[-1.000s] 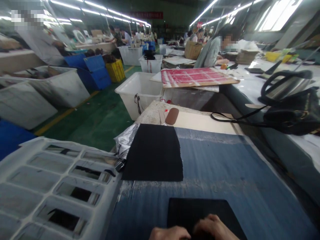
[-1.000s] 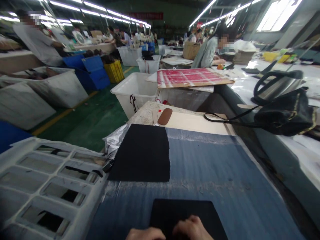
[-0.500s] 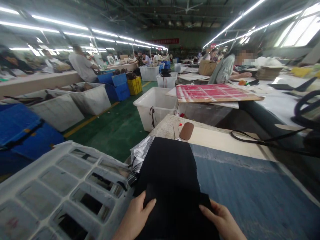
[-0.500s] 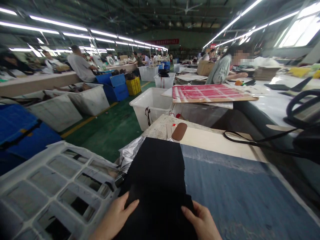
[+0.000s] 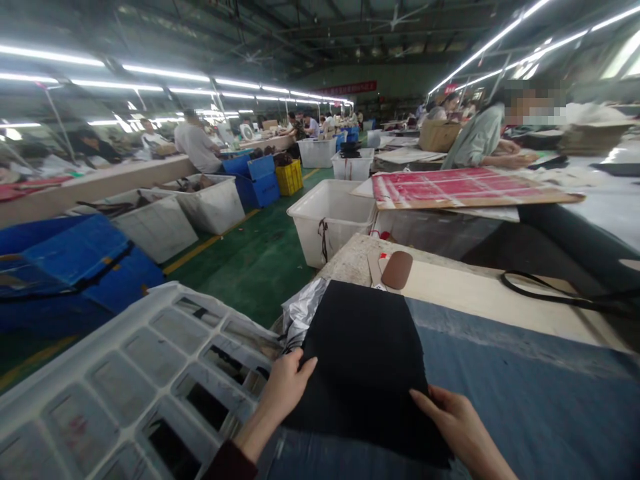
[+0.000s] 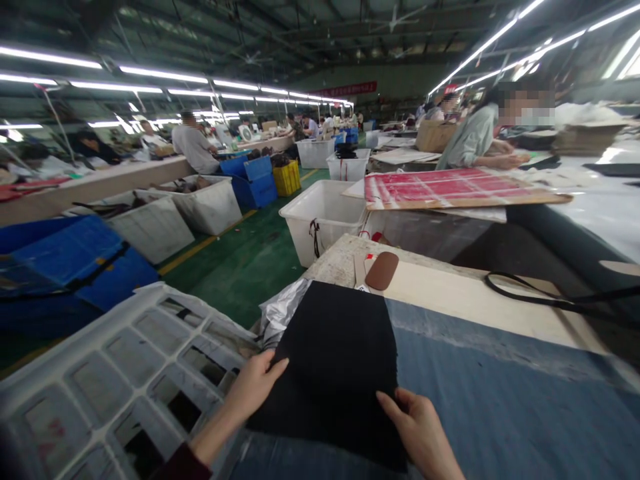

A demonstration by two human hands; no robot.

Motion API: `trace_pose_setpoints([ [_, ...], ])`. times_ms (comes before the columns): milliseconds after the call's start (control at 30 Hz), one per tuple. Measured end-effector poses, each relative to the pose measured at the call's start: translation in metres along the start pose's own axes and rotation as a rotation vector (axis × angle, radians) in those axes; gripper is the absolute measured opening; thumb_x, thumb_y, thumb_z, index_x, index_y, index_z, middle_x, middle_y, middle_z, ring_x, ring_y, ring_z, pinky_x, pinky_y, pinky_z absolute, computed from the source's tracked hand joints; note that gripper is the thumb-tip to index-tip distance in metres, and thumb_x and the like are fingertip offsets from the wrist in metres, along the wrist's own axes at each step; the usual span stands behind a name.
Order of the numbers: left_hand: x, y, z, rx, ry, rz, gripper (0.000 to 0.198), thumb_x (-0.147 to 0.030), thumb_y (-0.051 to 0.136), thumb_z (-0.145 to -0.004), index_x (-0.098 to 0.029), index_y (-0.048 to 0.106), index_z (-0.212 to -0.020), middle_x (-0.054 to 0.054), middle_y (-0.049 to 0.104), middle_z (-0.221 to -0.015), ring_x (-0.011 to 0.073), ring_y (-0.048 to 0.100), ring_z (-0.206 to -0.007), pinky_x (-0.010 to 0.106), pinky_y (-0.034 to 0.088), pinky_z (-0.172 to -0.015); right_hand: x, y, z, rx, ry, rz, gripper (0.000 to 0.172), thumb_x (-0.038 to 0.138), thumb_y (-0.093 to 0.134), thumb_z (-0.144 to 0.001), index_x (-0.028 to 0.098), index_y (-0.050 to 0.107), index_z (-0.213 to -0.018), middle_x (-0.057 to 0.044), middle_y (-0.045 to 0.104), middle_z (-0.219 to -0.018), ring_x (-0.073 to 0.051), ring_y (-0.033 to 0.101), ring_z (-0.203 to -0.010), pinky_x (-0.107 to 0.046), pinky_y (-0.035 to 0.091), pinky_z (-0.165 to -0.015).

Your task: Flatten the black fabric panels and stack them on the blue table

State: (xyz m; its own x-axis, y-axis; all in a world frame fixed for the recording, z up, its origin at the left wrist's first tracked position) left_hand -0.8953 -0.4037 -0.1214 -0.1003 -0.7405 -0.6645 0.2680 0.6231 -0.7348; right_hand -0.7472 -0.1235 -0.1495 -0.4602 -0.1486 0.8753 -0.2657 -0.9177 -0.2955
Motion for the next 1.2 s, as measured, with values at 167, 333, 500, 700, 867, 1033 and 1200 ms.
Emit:
trace_pose_setpoints([
  [167, 0.005, 0.008, -0.022, -0.007, 0.020, -0.148, 0.024, -0.036, 0.051, -0.086, -0.018, 0.061, -0.074, 0.001, 0.062, -0.066, 0.0125, 0.055, -0.060, 0.022, 0.029, -0.056, 0.002, -0.008, -0.019, -0.169, -0.097, 0.251, 0.043, 0.057, 0.059, -0.069, 0.018, 0.056, -0.051, 0.002, 0.049, -0.046, -0.013, 0.044, -0.047, -0.024, 0.030, -0.044],
  [333, 0.008, 0.010, -0.024, 0.007, -0.004, -0.150, 0.030, -0.041, 0.048, -0.088, -0.017, 0.064, -0.078, 0.003, 0.065, -0.069, 0.0140, 0.058, -0.063, 0.023, 0.030, -0.056, -0.009, -0.007, -0.020, -0.177, -0.096, 0.297, 0.043, 0.057, 0.054, -0.074, 0.019, 0.054, -0.054, 0.003, 0.046, -0.048, -0.013, 0.042, -0.048, -0.025, 0.029, -0.046],
  [500, 0.008, 0.008, -0.026, -0.010, -0.013, -0.109, 0.034, -0.044, 0.048, -0.087, -0.017, 0.062, -0.074, 0.003, 0.065, -0.067, 0.0146, 0.058, -0.063, 0.023, 0.031, -0.057, -0.016, -0.005, -0.022, -0.182, -0.087, 0.339, 0.045, 0.059, 0.051, -0.076, 0.020, 0.048, -0.054, 0.004, 0.041, -0.050, -0.012, 0.039, -0.050, -0.026, 0.027, -0.048],
  [700, 0.009, 0.012, -0.029, -0.010, -0.007, -0.103, 0.036, -0.046, 0.047, -0.087, -0.018, 0.061, -0.071, 0.002, 0.064, -0.064, 0.0151, 0.058, -0.062, 0.023, 0.032, -0.057, -0.018, -0.007, -0.024, -0.239, -0.118, 0.380, 0.041, 0.054, 0.054, -0.075, 0.021, 0.047, -0.053, 0.004, 0.041, -0.048, -0.013, 0.039, -0.048, -0.026, 0.025, -0.048],
  [867, 0.010, 0.016, -0.031, 0.029, 0.006, -0.088, 0.039, -0.051, 0.045, -0.086, -0.018, 0.060, -0.071, 0.001, 0.062, -0.061, 0.0158, 0.058, -0.061, 0.023, 0.033, -0.058, -0.011, -0.008, -0.020, -0.266, -0.103, 0.375, 0.034, 0.045, 0.054, -0.074, 0.021, 0.044, -0.053, 0.004, 0.043, -0.049, -0.013, 0.041, -0.050, -0.026, 0.026, -0.049],
  [1033, 0.009, 0.018, -0.032, 0.064, 0.000, -0.114, 0.039, -0.051, 0.045, -0.085, -0.019, 0.059, -0.070, 0.000, 0.062, -0.060, 0.0163, 0.059, -0.060, 0.023, 0.033, -0.058, -0.003, -0.008, -0.016, -0.266, -0.056, 0.383, 0.030, 0.040, 0.053, -0.075, 0.021, 0.043, -0.055, 0.004, 0.043, -0.051, -0.012, 0.042, -0.052, -0.024, 0.025, -0.050],
  [1200, 0.006, 0.016, -0.032, 0.068, -0.009, -0.130, 0.037, -0.051, 0.046, -0.085, -0.019, 0.059, -0.071, 0.001, 0.064, -0.061, 0.0171, 0.060, -0.063, 0.023, 0.033, -0.058, -0.003, -0.008, -0.014, -0.262, -0.048, 0.374, 0.027, 0.036, 0.055, -0.073, 0.020, 0.045, -0.055, 0.004, 0.044, -0.050, -0.012, 0.044, -0.051, -0.024, 0.025, -0.049],
])
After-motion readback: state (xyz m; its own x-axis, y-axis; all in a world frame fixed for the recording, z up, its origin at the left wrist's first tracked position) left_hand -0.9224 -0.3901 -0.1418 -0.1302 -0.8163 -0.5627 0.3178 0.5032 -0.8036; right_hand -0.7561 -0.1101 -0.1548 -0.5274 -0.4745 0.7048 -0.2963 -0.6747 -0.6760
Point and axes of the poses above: each hand's wrist, its own z-axis away from the middle knuckle, its own y-axis out of the palm, x = y × z, the point moved 4 cm from there along -z, towards the middle knuckle
